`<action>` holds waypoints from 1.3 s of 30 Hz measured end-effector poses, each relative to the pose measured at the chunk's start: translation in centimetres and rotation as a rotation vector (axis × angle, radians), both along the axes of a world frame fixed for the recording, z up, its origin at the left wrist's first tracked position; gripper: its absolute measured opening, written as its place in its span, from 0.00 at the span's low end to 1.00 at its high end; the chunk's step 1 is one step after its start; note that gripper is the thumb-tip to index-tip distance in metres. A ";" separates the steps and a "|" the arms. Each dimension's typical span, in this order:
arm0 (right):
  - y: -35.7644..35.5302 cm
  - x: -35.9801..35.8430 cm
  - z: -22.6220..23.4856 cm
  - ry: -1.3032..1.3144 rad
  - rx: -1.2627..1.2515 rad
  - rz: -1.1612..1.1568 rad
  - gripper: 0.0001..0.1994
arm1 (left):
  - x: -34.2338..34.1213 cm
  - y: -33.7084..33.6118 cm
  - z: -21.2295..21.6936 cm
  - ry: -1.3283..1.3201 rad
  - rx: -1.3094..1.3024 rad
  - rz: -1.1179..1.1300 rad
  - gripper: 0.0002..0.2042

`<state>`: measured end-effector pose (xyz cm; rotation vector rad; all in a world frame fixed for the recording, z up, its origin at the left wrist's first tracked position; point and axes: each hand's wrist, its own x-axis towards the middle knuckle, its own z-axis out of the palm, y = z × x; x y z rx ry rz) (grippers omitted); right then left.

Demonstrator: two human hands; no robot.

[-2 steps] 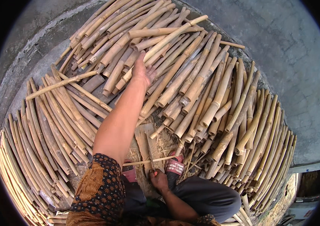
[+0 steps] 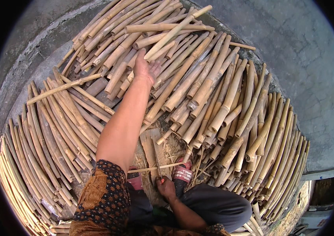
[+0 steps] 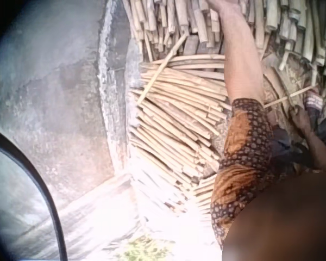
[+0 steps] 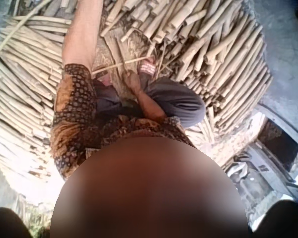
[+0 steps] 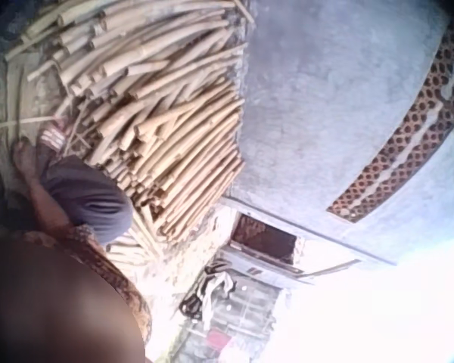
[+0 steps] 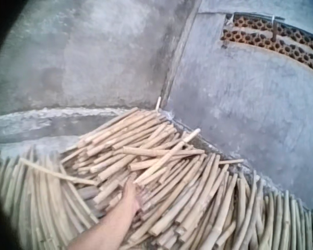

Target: The person sits cross-legged on a concrete floor surrounded by bamboo pieces and uses a knife to shave and shape the ends of bamboo segments. They repeatedly pick up a piece, hold it in the left hand, and use the knife in the right hand to smooth or taper the end before placing it back into the pile.

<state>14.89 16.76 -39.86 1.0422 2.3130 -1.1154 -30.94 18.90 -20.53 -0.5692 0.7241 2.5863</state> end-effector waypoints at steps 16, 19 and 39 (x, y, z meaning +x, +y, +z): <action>0.0 0.0 0.0 0.014 -0.005 -0.004 0.23 | -0.4 -4.0 -7.9 0.562 -1.115 -0.448 0.17; 0.0 -0.1 -0.1 -0.027 0.016 -0.002 0.22 | 0.3 -3.0 -11.6 0.578 -1.460 -0.720 0.22; 0.3 -0.1 0.0 -0.049 -0.004 0.033 0.23 | 3.7 0.2 -7.8 0.711 -1.390 -0.485 0.29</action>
